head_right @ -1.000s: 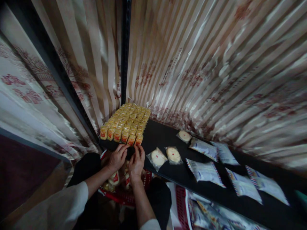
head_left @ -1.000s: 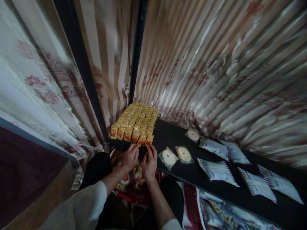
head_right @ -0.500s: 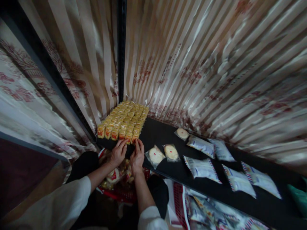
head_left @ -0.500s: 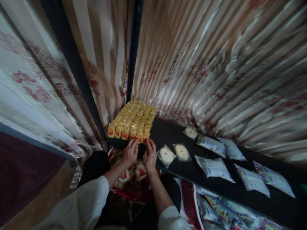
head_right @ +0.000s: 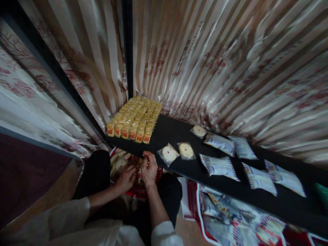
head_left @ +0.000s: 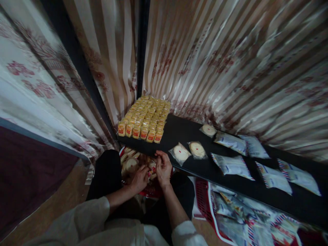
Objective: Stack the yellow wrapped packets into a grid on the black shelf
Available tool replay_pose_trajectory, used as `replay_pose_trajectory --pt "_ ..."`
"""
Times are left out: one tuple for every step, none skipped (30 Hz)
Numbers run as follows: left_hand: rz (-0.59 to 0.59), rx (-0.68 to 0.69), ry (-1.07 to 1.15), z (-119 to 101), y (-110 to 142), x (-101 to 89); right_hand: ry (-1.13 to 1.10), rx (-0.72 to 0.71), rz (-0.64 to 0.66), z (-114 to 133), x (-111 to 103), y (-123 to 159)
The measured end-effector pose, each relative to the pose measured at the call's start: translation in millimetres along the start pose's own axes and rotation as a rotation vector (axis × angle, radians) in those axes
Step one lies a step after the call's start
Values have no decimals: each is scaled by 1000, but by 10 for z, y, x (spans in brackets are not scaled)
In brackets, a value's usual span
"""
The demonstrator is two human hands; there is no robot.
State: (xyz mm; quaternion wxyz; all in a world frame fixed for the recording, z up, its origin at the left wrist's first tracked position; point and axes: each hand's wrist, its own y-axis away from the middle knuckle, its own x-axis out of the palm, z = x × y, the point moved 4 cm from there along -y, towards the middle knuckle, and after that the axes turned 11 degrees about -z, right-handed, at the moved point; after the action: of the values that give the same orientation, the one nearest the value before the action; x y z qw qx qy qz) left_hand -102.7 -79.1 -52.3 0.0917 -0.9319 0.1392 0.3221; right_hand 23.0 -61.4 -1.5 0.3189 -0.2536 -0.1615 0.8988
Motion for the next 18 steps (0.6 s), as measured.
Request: replay_pose_trajectory --pt "81 -68 -36 77 85 120 4 18 47 -52 -6 126" --pt "146 -124 -47 139 154 230 38 31 124 -122 7 260" --pt "193 -149 -33 173 202 324 86 64 187 -214 20 388" --pt "223 -164 -12 186 227 401 145 118 265 -324 42 506" --pt "241 -172 13 180 227 458 232 175 327 -442 56 600" --pt "250 -182 27 163 207 498 317 219 385 -553 70 667" --pt "257 -208 22 148 169 524 395 247 431 -653 80 700" --pt "264 -251 2 138 118 540 463 256 465 -737 89 701" --pt "271 -299 -26 136 60 551 520 254 490 -807 100 675" --pt "277 -347 -56 143 -4 559 567 247 510 -864 112 630" --pt "279 -385 -82 158 -70 568 608 241 531 -912 127 575" --pt "280 -415 -101 182 -134 579 646 238 559 -952 145 520" --pt "281 -435 -110 213 -194 594 680 237 595 -982 167 472" --pt "281 -447 -114 250 -247 613 708 235 632 -1004 189 434" --pt "285 -458 -115 291 -289 634 730 230 665 -1015 211 409" --pt "293 -466 -113 333 -317 658 747 225 685 -1016 230 397" --pt "304 -473 -108 370 -332 683 760 223 683 -1009 242 397" --pt "320 -478 -101 402 -332 709 768 221 657 -993 249 409"
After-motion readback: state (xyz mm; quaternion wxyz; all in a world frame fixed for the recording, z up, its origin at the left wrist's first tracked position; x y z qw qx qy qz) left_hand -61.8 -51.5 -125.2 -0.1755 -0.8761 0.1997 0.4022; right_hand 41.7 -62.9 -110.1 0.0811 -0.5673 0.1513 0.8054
